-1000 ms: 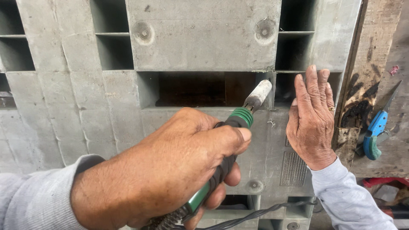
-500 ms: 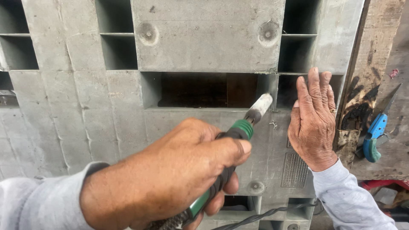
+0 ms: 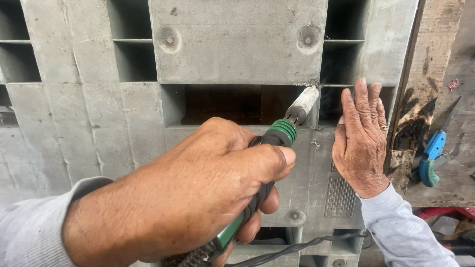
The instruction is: The person uses a heated soldering iron to trim and smooth the edges of a gray plastic pallet. They repeatedly scrape along the seams and corners, removing small bits of plastic and checking the surface with their fingers.
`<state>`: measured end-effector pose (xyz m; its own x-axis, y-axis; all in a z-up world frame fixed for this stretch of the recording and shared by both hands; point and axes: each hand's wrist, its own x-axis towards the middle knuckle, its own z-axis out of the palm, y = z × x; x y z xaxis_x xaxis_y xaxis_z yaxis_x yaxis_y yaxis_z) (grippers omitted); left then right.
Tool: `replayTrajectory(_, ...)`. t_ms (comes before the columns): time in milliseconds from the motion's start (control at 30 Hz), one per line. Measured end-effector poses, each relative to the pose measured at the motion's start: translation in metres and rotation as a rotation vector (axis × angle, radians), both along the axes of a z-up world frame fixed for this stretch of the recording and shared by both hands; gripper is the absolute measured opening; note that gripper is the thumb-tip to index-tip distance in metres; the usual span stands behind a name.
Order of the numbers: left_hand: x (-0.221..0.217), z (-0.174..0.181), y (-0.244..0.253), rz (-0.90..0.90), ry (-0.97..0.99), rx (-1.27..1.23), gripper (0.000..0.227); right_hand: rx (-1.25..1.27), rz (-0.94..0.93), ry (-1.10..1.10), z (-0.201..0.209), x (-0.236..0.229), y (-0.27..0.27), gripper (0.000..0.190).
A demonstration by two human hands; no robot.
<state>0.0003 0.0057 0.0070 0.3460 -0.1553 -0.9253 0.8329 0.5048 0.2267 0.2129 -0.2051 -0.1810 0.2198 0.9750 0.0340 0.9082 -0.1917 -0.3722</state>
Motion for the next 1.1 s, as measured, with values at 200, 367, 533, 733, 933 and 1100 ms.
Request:
replayTrajectory(200,0.002,-0.005,0.0,0.062,-0.026,0.001,0.044,-0.012,-0.006,-0.003,0.0,0.001,-0.002,0.054)
replayTrajectory(367,0.009,-0.008,0.001,0.068,-0.028,0.024,0.044,0.011,0.003,-0.004,-0.001,0.0,0.001,0.053)
replayTrajectory(533,0.002,-0.002,-0.001,0.005,0.036,0.0,0.049,0.001,-0.001,0.006,-0.002,0.0,-0.002,0.053)
replayTrajectory(733,0.004,0.001,-0.001,-0.042,0.069,-0.004,0.052,-0.009,-0.004,-0.005,-0.001,0.0,-0.002,0.052)
replayTrajectory(933,0.0,-0.007,-0.004,-0.06,0.063,-0.055,0.052,0.0,-0.007,0.004,-0.002,0.001,-0.001,0.049)
replayTrajectory(1100,-0.006,-0.015,-0.006,0.038,0.107,-0.126,0.044,0.006,0.004,0.008,-0.001,0.001,-0.001,0.048)
